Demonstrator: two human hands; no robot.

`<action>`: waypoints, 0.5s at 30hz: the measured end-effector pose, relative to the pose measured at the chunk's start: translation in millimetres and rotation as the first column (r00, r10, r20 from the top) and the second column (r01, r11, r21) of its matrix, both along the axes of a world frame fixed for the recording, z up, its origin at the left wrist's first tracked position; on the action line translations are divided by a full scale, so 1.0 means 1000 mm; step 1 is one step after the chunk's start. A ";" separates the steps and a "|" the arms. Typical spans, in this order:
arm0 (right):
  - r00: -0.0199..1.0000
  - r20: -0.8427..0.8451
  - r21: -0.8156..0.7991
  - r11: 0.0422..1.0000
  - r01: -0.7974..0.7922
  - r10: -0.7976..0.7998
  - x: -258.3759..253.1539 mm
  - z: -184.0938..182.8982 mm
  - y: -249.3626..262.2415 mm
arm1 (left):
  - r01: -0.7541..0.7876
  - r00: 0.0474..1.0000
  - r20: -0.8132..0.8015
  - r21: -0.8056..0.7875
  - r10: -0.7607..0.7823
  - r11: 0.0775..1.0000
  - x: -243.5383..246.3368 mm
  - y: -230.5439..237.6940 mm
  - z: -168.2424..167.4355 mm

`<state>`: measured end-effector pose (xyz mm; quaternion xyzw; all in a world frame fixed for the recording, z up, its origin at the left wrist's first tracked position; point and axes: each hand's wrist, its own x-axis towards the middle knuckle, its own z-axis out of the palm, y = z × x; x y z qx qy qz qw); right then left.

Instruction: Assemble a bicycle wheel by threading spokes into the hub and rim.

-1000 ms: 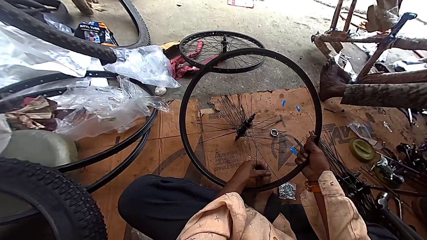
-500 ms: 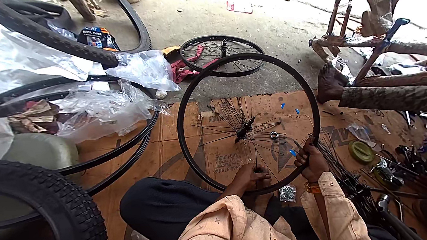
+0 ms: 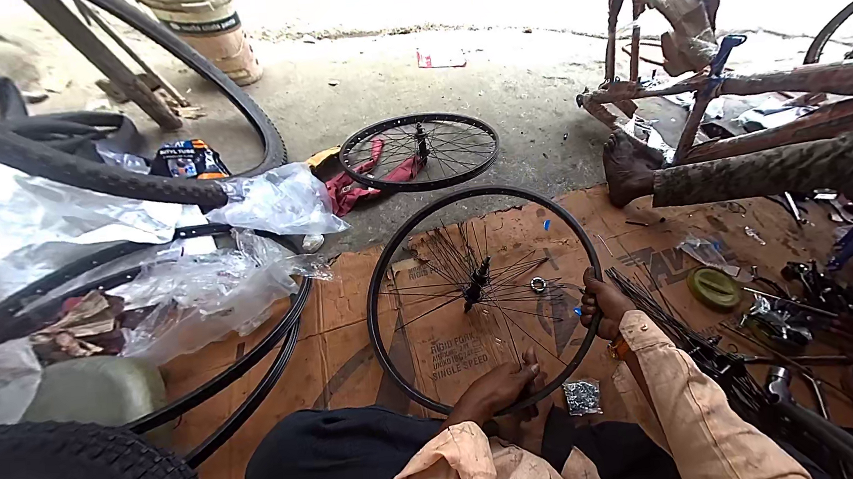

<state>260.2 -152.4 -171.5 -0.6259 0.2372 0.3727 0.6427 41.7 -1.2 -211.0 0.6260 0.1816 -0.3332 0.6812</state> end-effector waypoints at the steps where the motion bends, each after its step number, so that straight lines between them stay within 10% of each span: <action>1: 1.000 -0.015 -0.007 1.000 -0.014 0.014 0.004 -0.002 0.001 | -0.008 1.000 0.004 -0.054 0.008 0.999 -0.001 0.000 0.003; 15: 0.971 0.218 0.008 0.995 -0.098 0.094 -0.001 -0.011 -0.011 | -0.179 0.976 -0.152 -0.134 0.158 0.975 0.016 0.008 0.053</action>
